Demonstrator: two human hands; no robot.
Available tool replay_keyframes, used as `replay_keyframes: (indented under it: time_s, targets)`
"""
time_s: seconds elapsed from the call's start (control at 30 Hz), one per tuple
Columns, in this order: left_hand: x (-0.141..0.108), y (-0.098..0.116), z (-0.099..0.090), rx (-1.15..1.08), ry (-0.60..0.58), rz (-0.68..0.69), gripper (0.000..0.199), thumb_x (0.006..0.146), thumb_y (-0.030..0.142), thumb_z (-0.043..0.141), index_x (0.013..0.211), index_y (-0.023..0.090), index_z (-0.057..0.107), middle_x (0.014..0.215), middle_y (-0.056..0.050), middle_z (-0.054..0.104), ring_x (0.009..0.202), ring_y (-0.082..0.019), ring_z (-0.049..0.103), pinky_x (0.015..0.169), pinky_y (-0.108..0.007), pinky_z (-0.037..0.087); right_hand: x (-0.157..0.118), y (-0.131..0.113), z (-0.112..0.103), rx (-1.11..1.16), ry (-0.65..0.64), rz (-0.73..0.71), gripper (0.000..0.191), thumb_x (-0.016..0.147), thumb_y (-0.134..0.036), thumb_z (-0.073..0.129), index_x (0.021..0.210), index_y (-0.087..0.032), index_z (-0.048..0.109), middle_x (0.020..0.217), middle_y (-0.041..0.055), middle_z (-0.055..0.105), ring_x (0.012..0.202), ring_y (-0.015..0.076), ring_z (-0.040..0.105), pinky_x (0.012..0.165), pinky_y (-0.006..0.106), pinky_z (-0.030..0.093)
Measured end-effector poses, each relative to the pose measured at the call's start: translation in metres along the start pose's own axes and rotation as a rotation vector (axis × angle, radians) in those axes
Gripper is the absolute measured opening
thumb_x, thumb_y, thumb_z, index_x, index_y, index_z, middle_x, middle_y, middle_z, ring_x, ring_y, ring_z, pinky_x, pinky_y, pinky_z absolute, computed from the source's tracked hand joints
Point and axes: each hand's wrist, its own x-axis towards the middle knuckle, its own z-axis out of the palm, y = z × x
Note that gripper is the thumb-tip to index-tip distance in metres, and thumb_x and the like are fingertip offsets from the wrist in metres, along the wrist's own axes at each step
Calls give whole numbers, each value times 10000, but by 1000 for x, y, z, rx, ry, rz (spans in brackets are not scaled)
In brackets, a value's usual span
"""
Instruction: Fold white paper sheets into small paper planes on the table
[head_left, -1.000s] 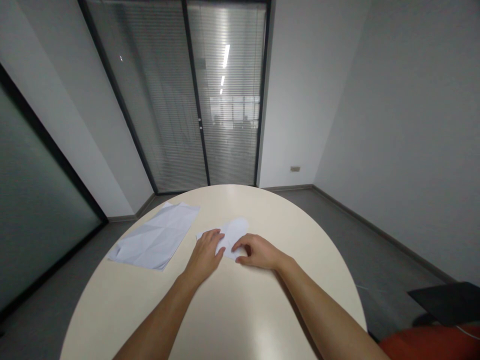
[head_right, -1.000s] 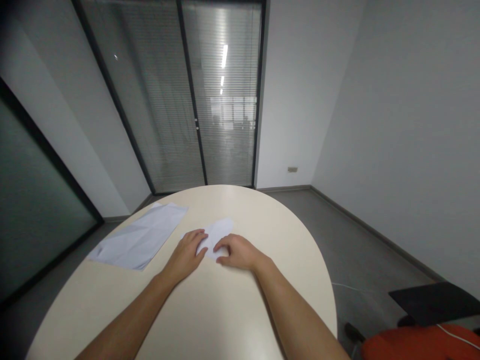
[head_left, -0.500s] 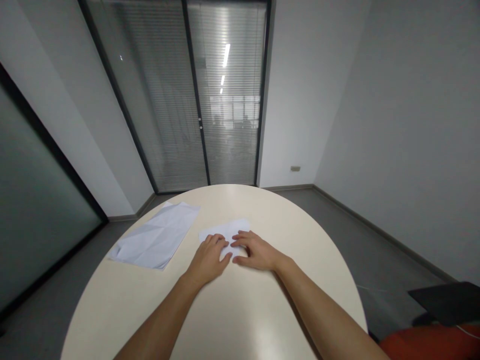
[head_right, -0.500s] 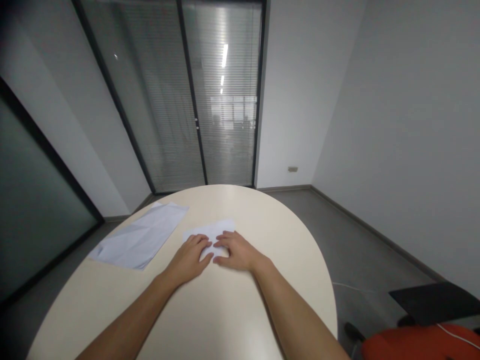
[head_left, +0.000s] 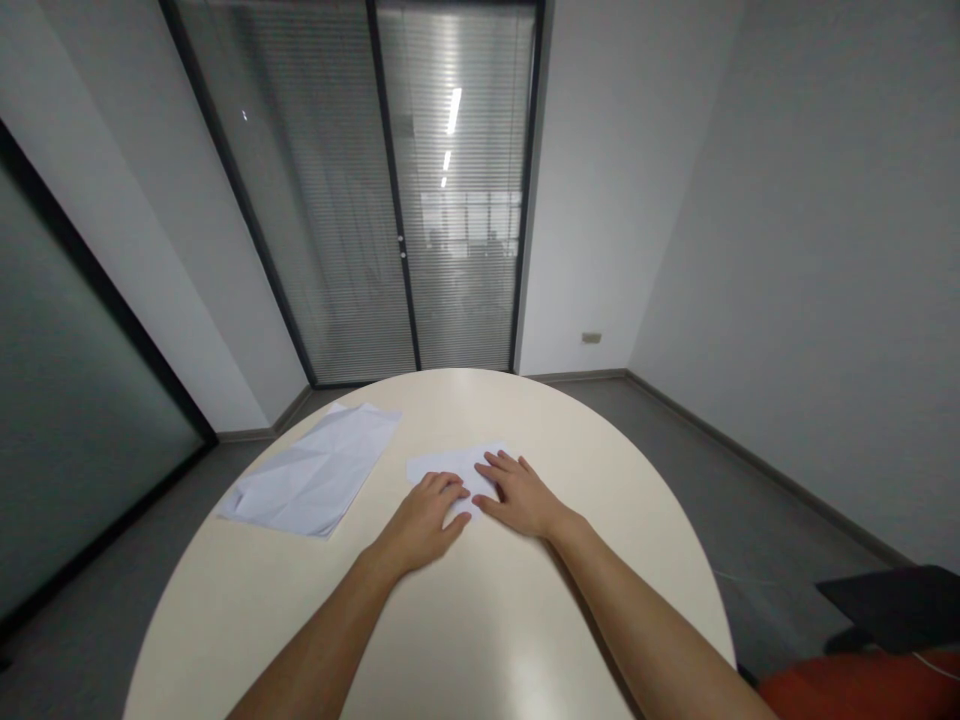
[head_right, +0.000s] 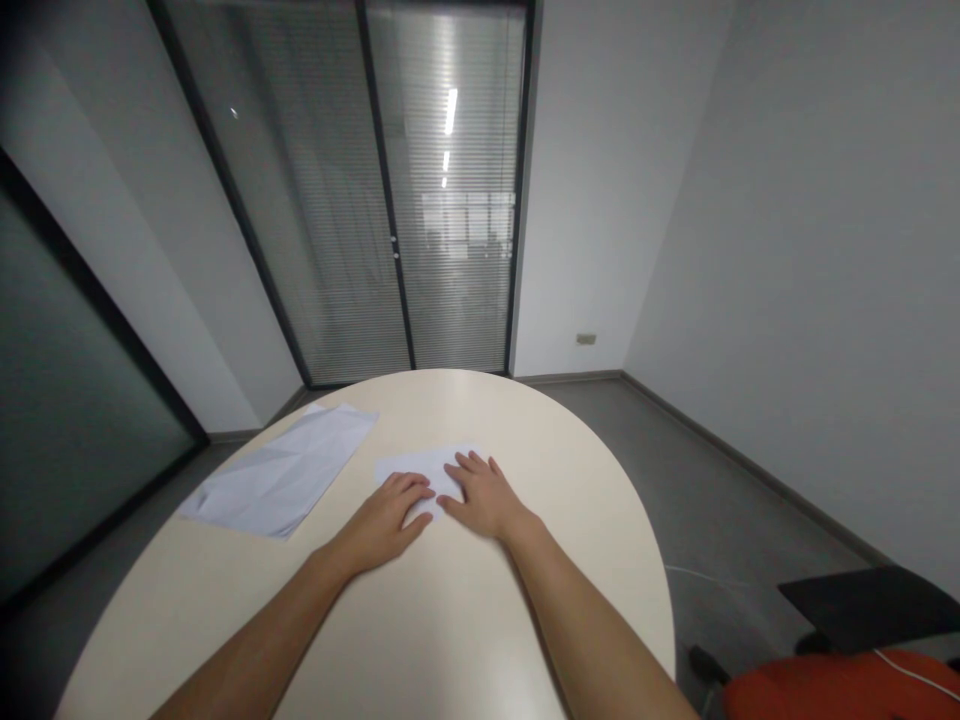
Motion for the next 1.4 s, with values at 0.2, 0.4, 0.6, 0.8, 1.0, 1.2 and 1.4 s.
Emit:
replay_keyframes:
  time_s: [0.2,0.4,0.6,0.8,1.0,1.2,1.4]
  targets:
    - [0,-1,3,-41,27,-6,255,916,247,632,1171,236,632,1211,-68,636,1161,-248,541,1038,-448,477,0,0,-2,-17,-3,74,746,927,-617,518,1533,-190,439,1642,152,302,1532,370,205,1213,626,119]
    - [1,2,4,-62,45,-32,218,899,246,622,1114,214,624,1170,-91,634,1128,-258,553,1017,-463,482,0,-3,-4,-26,-72,42,946,806,-762,582,1556,-214,400,1661,147,250,1541,393,148,1211,648,51]
    - [1,3,1,-80,20,-31,294,844,177,621,1136,214,623,1209,-101,617,1171,-264,541,1047,-472,465,-2,-5,-4,-16,-85,20,946,831,-787,521,1567,-211,377,1661,150,251,1541,403,137,1208,657,66]
    - [2,-3,7,-73,40,-66,286,888,134,538,1138,224,643,1209,-78,635,1172,-244,546,1063,-457,462,-2,-4,-2,-8,-73,6,963,803,-794,563,1561,-226,391,1658,146,260,1537,414,145,1203,668,65]
    - [2,-7,12,-53,67,-93,275,914,120,508,1119,226,658,1208,-68,647,1172,-237,555,1066,-444,467,-1,-2,-2,-11,-76,8,955,807,-781,571,1561,-223,390,1657,150,261,1536,413,148,1201,670,68]
    - [2,-15,15,-37,136,-181,289,921,67,465,1079,217,656,1217,-67,639,1185,-229,544,1067,-441,472,-1,-2,-1,-13,-77,4,959,806,-776,576,1562,-218,386,1655,157,262,1535,413,152,1196,677,64]
    - [2,-16,9,28,148,-257,307,903,29,442,1041,215,643,1123,-59,657,1106,-226,563,1018,-429,489,-2,-3,-2,0,-75,8,944,810,-759,592,1560,-222,392,1656,160,256,1535,413,153,1197,677,60]
